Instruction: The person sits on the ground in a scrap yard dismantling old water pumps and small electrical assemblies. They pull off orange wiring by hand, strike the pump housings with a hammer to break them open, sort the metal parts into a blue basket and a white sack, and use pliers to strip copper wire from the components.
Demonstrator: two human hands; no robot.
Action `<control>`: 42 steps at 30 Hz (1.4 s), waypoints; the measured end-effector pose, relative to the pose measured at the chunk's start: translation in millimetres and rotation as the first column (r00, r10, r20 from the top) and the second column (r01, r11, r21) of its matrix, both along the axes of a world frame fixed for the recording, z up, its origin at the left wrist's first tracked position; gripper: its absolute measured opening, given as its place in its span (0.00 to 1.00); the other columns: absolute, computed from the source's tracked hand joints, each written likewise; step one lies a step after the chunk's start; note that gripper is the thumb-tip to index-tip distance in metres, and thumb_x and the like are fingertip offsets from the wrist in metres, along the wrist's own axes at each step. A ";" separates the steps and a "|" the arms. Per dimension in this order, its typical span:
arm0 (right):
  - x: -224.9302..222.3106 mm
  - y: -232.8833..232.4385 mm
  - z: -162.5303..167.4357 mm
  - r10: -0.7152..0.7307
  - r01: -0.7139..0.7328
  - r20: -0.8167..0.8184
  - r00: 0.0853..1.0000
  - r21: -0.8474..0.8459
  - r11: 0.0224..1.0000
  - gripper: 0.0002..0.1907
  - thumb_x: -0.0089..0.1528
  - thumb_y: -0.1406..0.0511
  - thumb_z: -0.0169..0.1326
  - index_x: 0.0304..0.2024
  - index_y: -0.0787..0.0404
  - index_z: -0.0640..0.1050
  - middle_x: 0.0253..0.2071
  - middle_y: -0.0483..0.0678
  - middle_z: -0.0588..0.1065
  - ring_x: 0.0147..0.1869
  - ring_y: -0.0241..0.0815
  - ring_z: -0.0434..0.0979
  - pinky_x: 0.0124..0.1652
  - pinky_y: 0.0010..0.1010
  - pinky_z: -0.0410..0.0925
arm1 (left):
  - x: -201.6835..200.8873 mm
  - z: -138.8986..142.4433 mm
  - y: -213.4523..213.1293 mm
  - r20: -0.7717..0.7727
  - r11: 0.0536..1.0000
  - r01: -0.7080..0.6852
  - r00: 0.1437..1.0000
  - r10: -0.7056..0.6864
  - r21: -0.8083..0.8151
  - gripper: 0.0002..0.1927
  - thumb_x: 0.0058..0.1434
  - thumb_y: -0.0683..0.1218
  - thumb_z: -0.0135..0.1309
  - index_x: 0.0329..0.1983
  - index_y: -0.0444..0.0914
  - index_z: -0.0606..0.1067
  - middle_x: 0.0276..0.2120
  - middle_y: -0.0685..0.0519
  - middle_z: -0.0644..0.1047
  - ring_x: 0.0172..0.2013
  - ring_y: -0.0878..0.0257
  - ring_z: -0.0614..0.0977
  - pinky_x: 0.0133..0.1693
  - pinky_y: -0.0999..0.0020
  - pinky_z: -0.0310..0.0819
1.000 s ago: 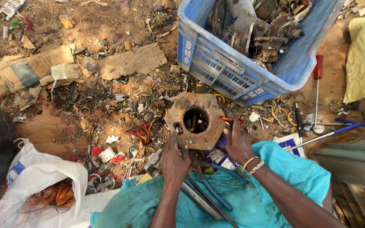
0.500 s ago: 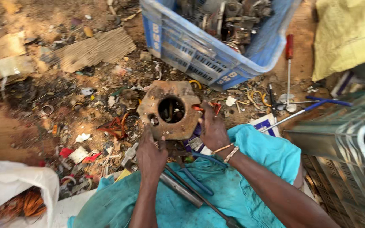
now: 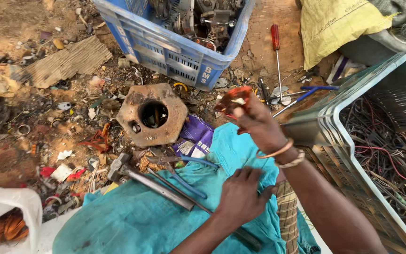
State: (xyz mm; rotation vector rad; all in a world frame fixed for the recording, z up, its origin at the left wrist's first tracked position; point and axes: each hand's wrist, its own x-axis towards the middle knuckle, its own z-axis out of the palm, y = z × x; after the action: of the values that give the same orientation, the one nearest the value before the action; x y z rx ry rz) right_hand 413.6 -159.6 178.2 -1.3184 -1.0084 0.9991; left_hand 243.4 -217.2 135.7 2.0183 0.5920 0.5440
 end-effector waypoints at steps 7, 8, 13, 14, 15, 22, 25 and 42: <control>7.5 -57.5 74.2 -0.059 0.144 -0.789 0.612 0.037 0.989 0.22 0.68 0.70 0.49 0.65 0.67 0.67 0.63 0.61 0.71 0.69 0.65 0.68 0.64 0.66 0.60 | 82.8 -45.4 -63.9 0.148 0.940 0.079 0.980 -0.135 0.332 0.06 0.59 0.42 0.57 0.37 0.36 0.74 0.39 0.45 0.74 0.44 0.46 0.78 0.42 0.47 0.73; 8.1 -62.9 78.3 -0.034 0.115 -0.798 0.601 0.044 0.992 0.22 0.69 0.69 0.49 0.65 0.68 0.67 0.64 0.63 0.70 0.70 0.65 0.68 0.65 0.65 0.60 | 93.4 -49.2 -78.9 0.090 0.902 0.229 0.956 -0.280 0.367 0.03 0.58 0.43 0.57 0.33 0.40 0.74 0.37 0.48 0.75 0.40 0.48 0.79 0.40 0.49 0.72; 19.4 -63.5 93.5 0.129 -0.007 -0.795 0.593 0.155 0.988 0.22 0.69 0.65 0.49 0.64 0.68 0.67 0.65 0.66 0.69 0.71 0.67 0.67 0.67 0.66 0.62 | 82.0 -30.6 -134.5 0.261 0.875 0.483 0.840 -0.476 0.041 0.07 0.67 0.48 0.54 0.37 0.40 0.78 0.33 0.47 0.78 0.35 0.49 0.80 0.37 0.54 0.73; 19.4 -61.5 95.7 0.116 0.001 -0.792 0.600 0.146 0.989 0.22 0.69 0.65 0.49 0.64 0.68 0.68 0.65 0.66 0.69 0.71 0.67 0.67 0.67 0.65 0.62 | 70.0 -21.1 -135.2 0.219 0.845 0.532 0.819 -0.531 0.059 0.06 0.67 0.47 0.55 0.38 0.41 0.78 0.33 0.47 0.78 0.35 0.50 0.80 0.38 0.54 0.74; 17.6 -58.6 97.0 0.109 0.007 -0.789 0.605 0.142 0.990 0.22 0.70 0.64 0.49 0.64 0.69 0.68 0.65 0.67 0.69 0.71 0.67 0.67 0.67 0.64 0.62 | 55.1 -11.8 -127.8 0.168 0.813 0.575 0.796 -0.582 0.090 0.06 0.67 0.47 0.55 0.38 0.41 0.78 0.34 0.48 0.79 0.36 0.50 0.81 0.39 0.54 0.74; -6.6 -50.5 84.0 -0.004 0.143 -0.898 0.440 0.066 0.988 0.22 0.70 0.64 0.49 0.63 0.68 0.68 0.63 0.62 0.71 0.69 0.64 0.69 0.64 0.62 0.60 | -15.7 70.4 -57.6 0.089 0.879 0.429 0.887 -0.454 0.206 0.05 0.67 0.47 0.58 0.42 0.42 0.79 0.40 0.50 0.81 0.42 0.52 0.84 0.46 0.55 0.78; -13.0 -48.2 65.6 0.066 0.090 -0.900 0.430 0.116 0.989 0.22 0.68 0.63 0.49 0.63 0.65 0.69 0.61 0.59 0.73 0.67 0.61 0.73 0.65 0.61 0.64 | -37.9 83.9 -19.2 0.258 0.973 0.006 0.964 -0.067 0.229 0.05 0.67 0.45 0.60 0.45 0.42 0.79 0.43 0.50 0.83 0.44 0.53 0.86 0.48 0.57 0.80; -64.4 3.1 -50.7 0.190 -0.274 -0.242 0.951 -0.382 0.883 0.27 0.65 0.58 0.51 0.66 0.60 0.69 0.55 0.54 0.78 0.57 0.47 0.78 0.53 0.42 0.72 | -211.5 -66.6 209.8 -0.258 0.653 -0.751 0.614 0.746 0.101 0.19 0.58 0.46 0.62 0.52 0.35 0.77 0.45 0.41 0.81 0.39 0.50 0.85 0.43 0.53 0.78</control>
State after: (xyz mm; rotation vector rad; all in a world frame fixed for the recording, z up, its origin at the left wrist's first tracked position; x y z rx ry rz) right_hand 349.2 -156.5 127.6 -1.4201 -0.8424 1.5636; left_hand 31.9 -7.3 69.1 1.7655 1.6622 0.7338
